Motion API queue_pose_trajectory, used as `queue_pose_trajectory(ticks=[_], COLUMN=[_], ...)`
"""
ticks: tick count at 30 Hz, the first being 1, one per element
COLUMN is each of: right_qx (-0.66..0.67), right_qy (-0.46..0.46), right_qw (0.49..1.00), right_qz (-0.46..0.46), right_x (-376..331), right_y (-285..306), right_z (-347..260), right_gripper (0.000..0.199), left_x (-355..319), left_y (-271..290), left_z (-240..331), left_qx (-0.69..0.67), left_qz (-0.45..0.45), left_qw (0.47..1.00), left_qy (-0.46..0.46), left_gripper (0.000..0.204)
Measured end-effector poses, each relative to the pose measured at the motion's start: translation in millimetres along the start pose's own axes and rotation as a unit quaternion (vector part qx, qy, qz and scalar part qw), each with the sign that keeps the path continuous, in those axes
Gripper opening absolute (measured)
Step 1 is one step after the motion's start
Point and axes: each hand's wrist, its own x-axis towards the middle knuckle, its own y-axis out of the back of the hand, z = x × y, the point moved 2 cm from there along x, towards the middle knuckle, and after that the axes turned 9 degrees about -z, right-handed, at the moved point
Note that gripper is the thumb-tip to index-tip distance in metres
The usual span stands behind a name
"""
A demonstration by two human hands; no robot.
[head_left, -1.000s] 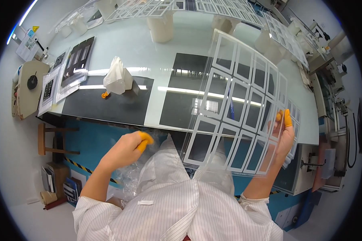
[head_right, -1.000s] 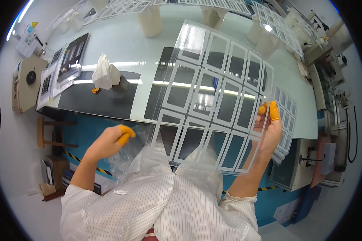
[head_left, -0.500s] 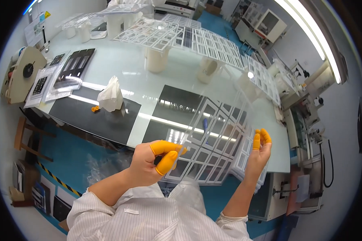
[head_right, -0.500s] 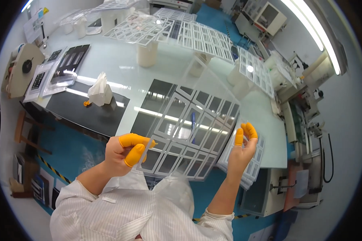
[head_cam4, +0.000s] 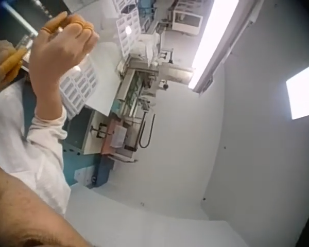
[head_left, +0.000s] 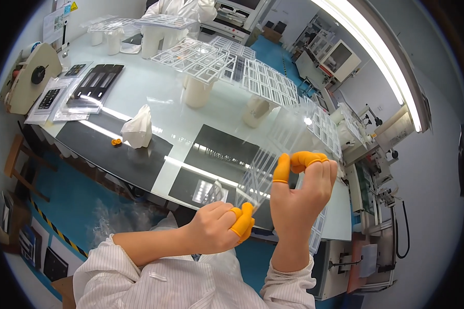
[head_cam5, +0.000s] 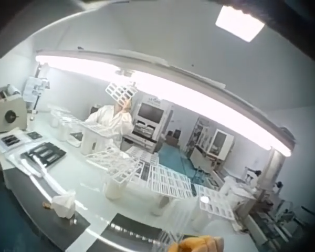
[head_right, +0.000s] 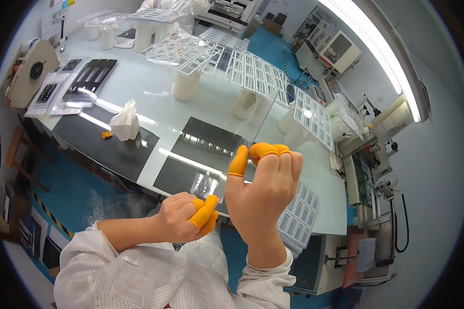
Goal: Cleaning white plastic grid frames using a cloth and a blue scraping tool at a workbench.
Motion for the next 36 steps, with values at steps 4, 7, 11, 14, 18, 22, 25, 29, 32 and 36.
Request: queue_pose_trajectory(ticks=[4, 7, 11, 14, 18, 22, 25, 29, 32, 36], right_qx=[0.002, 0.017, 0.087, 0.100, 0.099, 0.112, 0.138, 0.150, 0.218, 0.436], right_qy=[0.013, 0.029, 0.040, 0.056, 0.072, 0.069, 0.038, -0.002, -0.048, -0.086], right_qw=[0.998, 0.998, 0.995, 0.993, 0.992, 0.991, 0.989, 0.989, 0.975, 0.896], right_qz=[0.056, 0.055, 0.033, 0.011, -0.009, -0.021, -0.017, -0.006, 0.000, 0.000], right_x=[-9.1, -22.6, -32.7, -40.0, -43.8, -43.9, -44.0, -38.4, -33.8, -29.2], right_y=[12.5, 21.7, 20.9, 22.2, 21.7, 23.4, 20.6, 14.0, 6.1, -8.9], right_z=[12.8, 23.0, 18.7, 17.2, 16.8, 17.3, 15.4, 21.3, 36.3, 42.8], right_gripper=[0.014, 0.012, 0.013, 0.014, 0.015, 0.014, 0.014, 0.010, 0.007, 0.008], left_x=[21.3, 51.9, 88.0, 101.5, 103.4, 105.0, 98.6, 89.3, 70.6, 66.4], left_y=[8.1, 37.2, 59.3, 63.6, 62.7, 57.2, 45.0, 35.0, 26.4, 37.0], left_z=[-11.0, -28.9, -51.7, -51.6, -49.8, -44.9, -48.2, -48.9, -41.3, -42.9], left_qx=[-0.064, -0.051, 0.030, 0.063, 0.091, 0.150, 0.224, 0.128, -0.107, -0.302], left_qz=[-0.020, 0.067, 0.139, 0.128, 0.075, 0.093, 0.105, 0.137, 0.069, 0.007], left_qw=[0.997, 0.994, 0.990, 0.989, 0.990, 0.977, 0.956, 0.977, 0.992, 0.948], left_qy=[0.035, 0.074, 0.011, -0.033, -0.075, -0.116, -0.156, -0.098, 0.024, 0.103], left_gripper=[0.026, 0.028, 0.029, 0.028, 0.029, 0.029, 0.030, 0.026, 0.021, 0.015])
